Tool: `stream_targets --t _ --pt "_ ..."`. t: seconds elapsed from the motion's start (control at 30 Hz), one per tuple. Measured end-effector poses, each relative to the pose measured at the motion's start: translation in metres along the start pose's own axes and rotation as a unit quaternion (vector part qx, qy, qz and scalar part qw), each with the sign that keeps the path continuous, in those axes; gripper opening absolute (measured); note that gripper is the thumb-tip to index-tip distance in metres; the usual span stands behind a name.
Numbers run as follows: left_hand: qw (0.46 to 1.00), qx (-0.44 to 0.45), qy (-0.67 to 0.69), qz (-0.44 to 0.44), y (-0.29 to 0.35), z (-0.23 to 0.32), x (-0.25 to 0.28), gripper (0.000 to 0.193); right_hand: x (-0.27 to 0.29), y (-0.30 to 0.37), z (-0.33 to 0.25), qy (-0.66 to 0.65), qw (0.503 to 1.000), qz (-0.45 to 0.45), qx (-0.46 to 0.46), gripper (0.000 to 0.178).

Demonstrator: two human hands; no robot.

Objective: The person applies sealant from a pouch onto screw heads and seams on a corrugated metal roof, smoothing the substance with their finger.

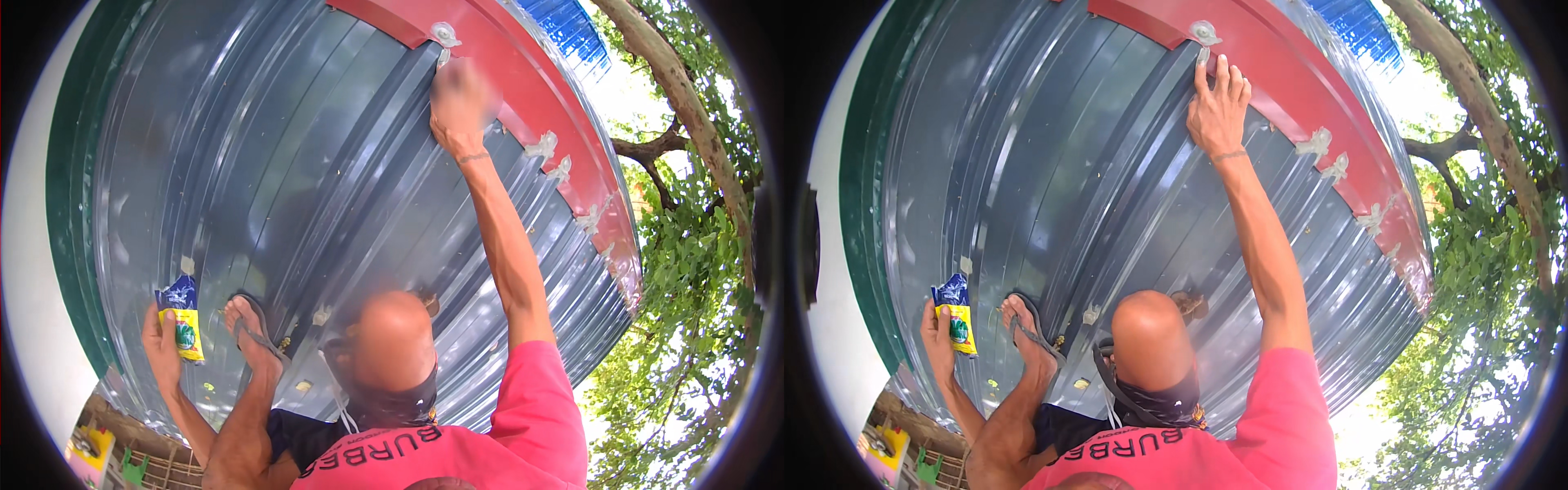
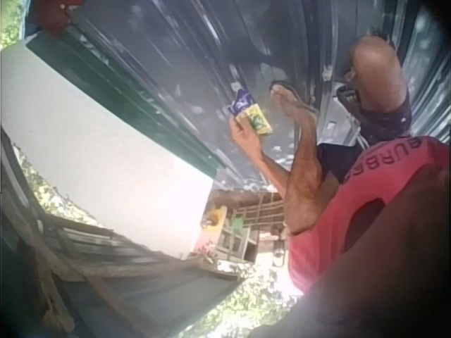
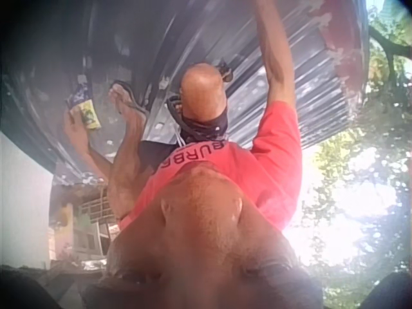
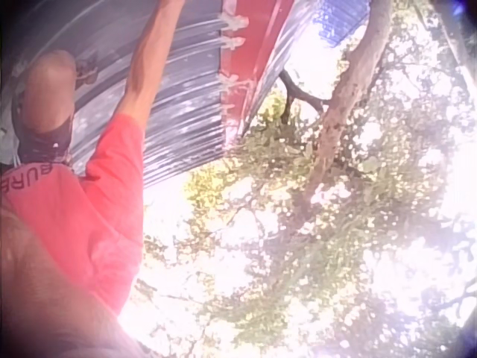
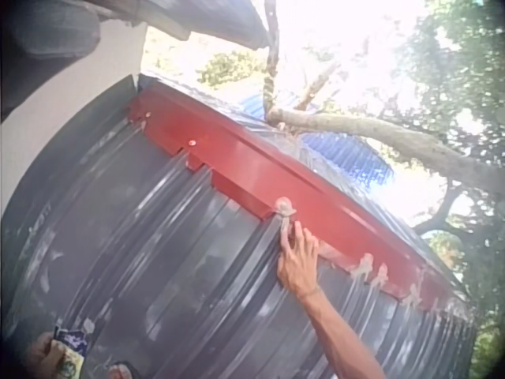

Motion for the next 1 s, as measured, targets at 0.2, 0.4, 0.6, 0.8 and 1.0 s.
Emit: stream_targets --t 0.2,0.4,0.6,0.8,1.0 --pt "1.000 0.006 0.004 0.001 -0.001 0.001 -0.002 0.029 0.000 0.000 0.002 -0.006 0.999 -0.022 -0.041 0.066" --pt "1.000 0.013 0.011 -0.010 -0.002 0.000 -0.001 0.030 -0.017 -0.012 -0.006 -0.059 0.990 -0.028 -0.128 0.067" --pt "1.000 0.007 0.016 0.001 0.001 0.002 0.002 0.029 -0.016 -0.028 -0.007 0.037 0.994 -0.020 -0.101 0.066" --pt "1.000 0.010 0.019 -0.009 0.001 -0.005 0.007 0.028 -0.015 -0.041 -0.013 0.100 0.994 0.004 -0.053 0.056" --pt "0.999 0.013 0.033 -0.011 0.000 -0.002 0.004 0.027 -0.013 -0.041 -0.013 0.113 0.993 -0.010 -0.030 0.053"
Point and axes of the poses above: each hand's wrist, its own y-axis away from the middle knuckle, its own x-axis out of the back of the hand, z = x × y, the point moved 8 cm from there along -y, towards the middle knuckle, and after that the axes turned 4 degrees about -x, right-handed, at the moved point
